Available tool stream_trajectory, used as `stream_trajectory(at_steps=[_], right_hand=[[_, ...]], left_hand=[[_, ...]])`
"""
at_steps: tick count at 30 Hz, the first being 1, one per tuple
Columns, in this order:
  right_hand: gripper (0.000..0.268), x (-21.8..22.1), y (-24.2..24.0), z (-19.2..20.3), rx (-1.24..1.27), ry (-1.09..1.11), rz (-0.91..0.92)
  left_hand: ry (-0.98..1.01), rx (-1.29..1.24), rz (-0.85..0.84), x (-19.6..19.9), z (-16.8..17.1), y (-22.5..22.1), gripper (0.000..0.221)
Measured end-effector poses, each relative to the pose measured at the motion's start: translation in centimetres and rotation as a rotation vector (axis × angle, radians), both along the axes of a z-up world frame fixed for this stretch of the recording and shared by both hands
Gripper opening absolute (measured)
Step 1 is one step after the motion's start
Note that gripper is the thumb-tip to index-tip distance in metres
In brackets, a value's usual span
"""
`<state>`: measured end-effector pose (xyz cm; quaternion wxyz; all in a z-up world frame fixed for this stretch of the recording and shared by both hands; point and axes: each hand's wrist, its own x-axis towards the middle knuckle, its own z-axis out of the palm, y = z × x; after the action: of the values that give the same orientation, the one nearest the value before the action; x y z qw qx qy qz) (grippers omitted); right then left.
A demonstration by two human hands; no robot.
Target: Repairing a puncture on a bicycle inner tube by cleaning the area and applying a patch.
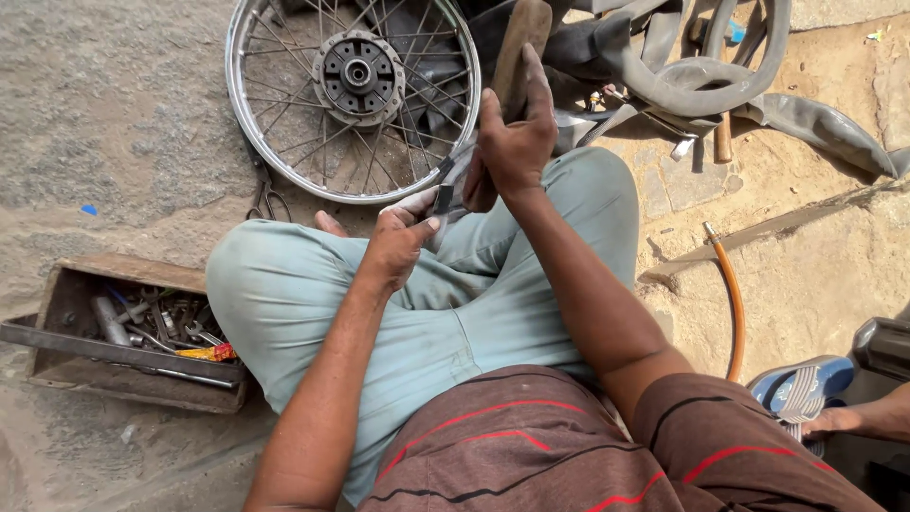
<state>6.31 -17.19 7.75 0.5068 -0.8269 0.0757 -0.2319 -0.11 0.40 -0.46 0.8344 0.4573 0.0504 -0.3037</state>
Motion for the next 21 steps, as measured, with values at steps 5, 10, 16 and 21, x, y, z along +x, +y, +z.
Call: stream_trajectory(at_steps=[5,10,16,21], right_hand=[[0.063,-5.1,1.5,1.0,-0.177,0.05,0.137],[0.063,-0.7,1.6,-0.1,-0.076,0.101,0.114],[0.06,-4.9,2.7,0.9,-0.119,0.105,0.127],[0.06,-2.2,2.2,-0.6,-0.097,0.109,0.18]], left_hand=[[0.05,-0.006,0.072,0.1,1.3,-0.1,0.048],[-0.052,0.104,-0.048,0.3,3.3,-0.3,0.049],[0.027,0.022,0.073,0.7,3.0,0.5,0.05],[-0.04,0.11,-0.03,-0.3,3.1,0.0,0.05]])
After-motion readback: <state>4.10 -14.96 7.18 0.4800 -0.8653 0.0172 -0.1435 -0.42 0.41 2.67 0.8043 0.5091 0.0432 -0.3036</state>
